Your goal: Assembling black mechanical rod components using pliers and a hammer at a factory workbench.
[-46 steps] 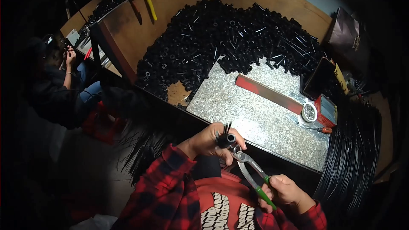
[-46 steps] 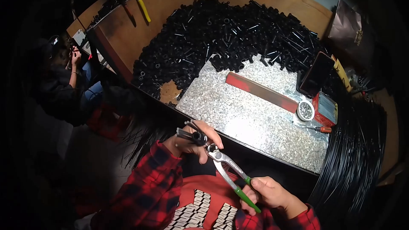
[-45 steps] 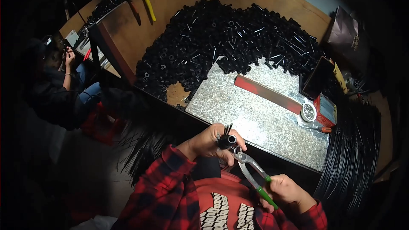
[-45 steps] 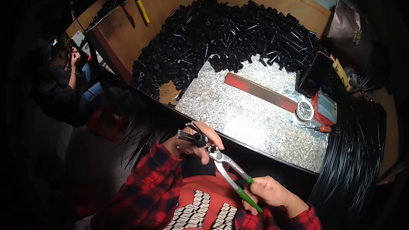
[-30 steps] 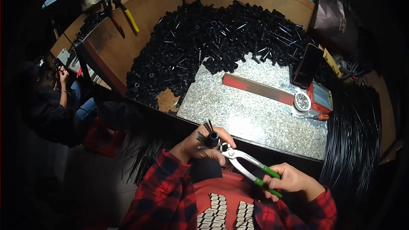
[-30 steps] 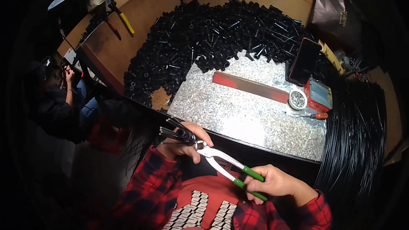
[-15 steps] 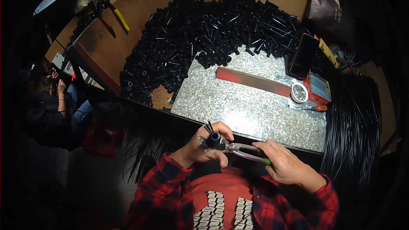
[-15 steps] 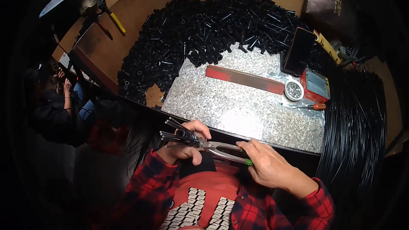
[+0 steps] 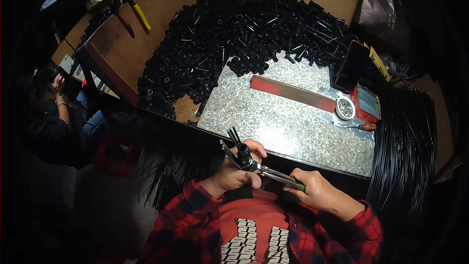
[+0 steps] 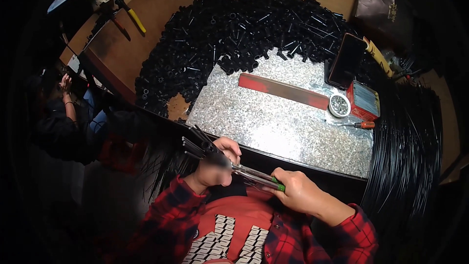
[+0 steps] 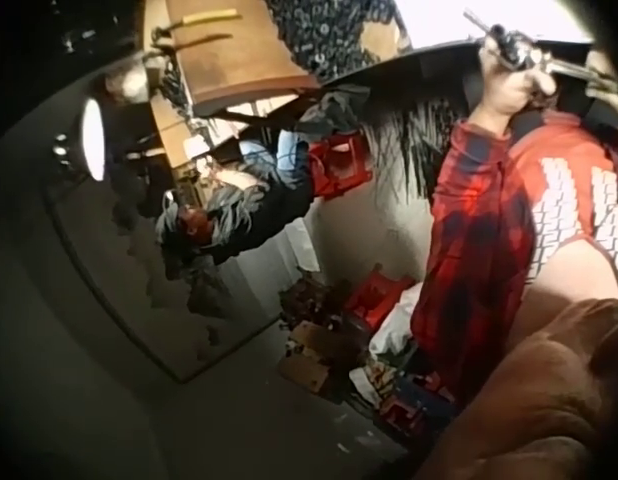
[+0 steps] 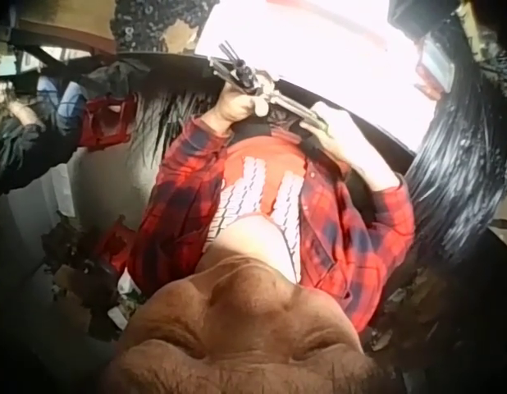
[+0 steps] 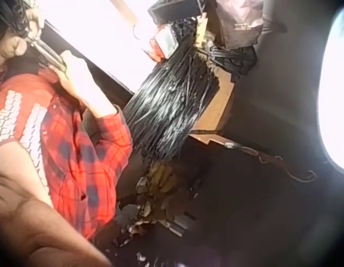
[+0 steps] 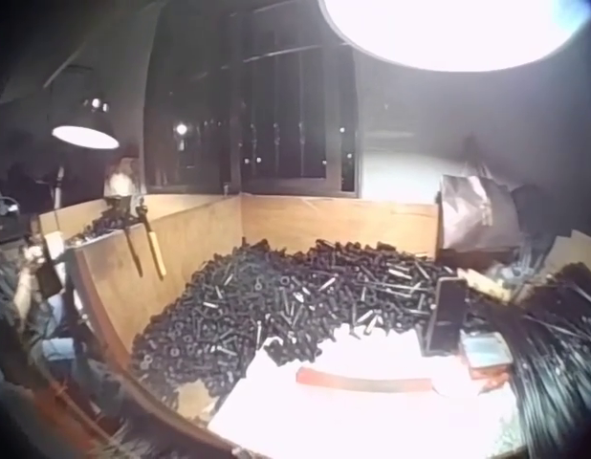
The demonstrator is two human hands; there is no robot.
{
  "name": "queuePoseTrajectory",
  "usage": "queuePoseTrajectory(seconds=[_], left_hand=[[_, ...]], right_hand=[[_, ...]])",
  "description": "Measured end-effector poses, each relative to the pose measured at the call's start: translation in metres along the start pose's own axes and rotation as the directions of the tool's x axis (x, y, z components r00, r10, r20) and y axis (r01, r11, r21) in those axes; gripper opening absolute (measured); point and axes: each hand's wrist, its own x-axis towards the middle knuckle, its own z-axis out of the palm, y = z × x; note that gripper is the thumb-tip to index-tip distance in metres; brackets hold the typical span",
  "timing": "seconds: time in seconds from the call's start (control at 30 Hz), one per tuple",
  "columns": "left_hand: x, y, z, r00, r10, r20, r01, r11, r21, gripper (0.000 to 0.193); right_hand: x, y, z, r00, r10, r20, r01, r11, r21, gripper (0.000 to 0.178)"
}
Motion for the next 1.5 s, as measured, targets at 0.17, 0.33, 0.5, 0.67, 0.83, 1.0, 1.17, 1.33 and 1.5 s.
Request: queuePoseTrajectory(seconds=[0.17, 0.33, 0.5, 0.67, 0.83, 1.0, 1.17, 1.33, 1.5], left_hand=[[-0.003, 0.0, -0.006, 0.999, -0.002, -0.043, -0.002, 0.996, -0.092, 0.077], [-0.008, -0.008, -0.01, 0.994, 0.018, -0.112, -0.015, 1.0, 0.027, 0.074], [-0.014, -0.01, -0.009, 0.991, 0.035, -0.13, -0.012, 0.985, 0.17, 0.071], [-0.024, 0.003, 0.011, 0.999, 0.044, 0.007, -0.045, 0.982, 0.184, 0.079], [-0.025, 0.006, 0.023, 0.999, 0.041, 0.017, -0.042, 0.996, 0.083, 0.079], [-0.026, 0.008, 0.026, 0.999, 0.027, -0.034, -0.024, 0.996, 0.082, 0.081], [-0.023, 0.007, 0.028, 0.999, 0.025, -0.042, -0.023, 0.998, 0.059, 0.08], [-0.021, 0.003, 0.025, 0.998, 0.041, -0.054, -0.039, 0.999, 0.034, 0.078], [-0.018, -0.003, 0.022, 0.995, 0.08, -0.059, -0.078, 0.997, 0.028, 0.077]], right_hand=[[-0.001, 0.01, -0.007, 0.958, -0.152, -0.242, 0.075, 0.951, -0.301, 0.021], [0.001, 0.021, -0.042, 0.801, -0.24, -0.549, -0.058, 0.881, -0.47, 0.011], [0.016, 0.058, -0.103, 0.718, -0.096, -0.689, -0.367, 0.789, -0.492, 0.012], [0.028, 0.1, -0.147, 0.714, 0.038, -0.699, -0.499, 0.728, -0.47, 0.015], [0.057, 0.115, -0.157, 0.731, 0.282, -0.621, -0.633, 0.619, -0.465, 0.022], [0.07, 0.104, -0.15, 0.765, 0.277, -0.582, -0.604, 0.623, -0.497, 0.022], [0.068, 0.112, -0.149, 0.759, 0.24, -0.605, -0.582, 0.668, -0.465, 0.02], [0.062, 0.119, -0.149, 0.735, 0.206, -0.647, -0.581, 0.683, -0.443, 0.02], [0.051, 0.106, -0.134, 0.667, -0.05, -0.744, -0.466, 0.75, -0.469, 0.009]])
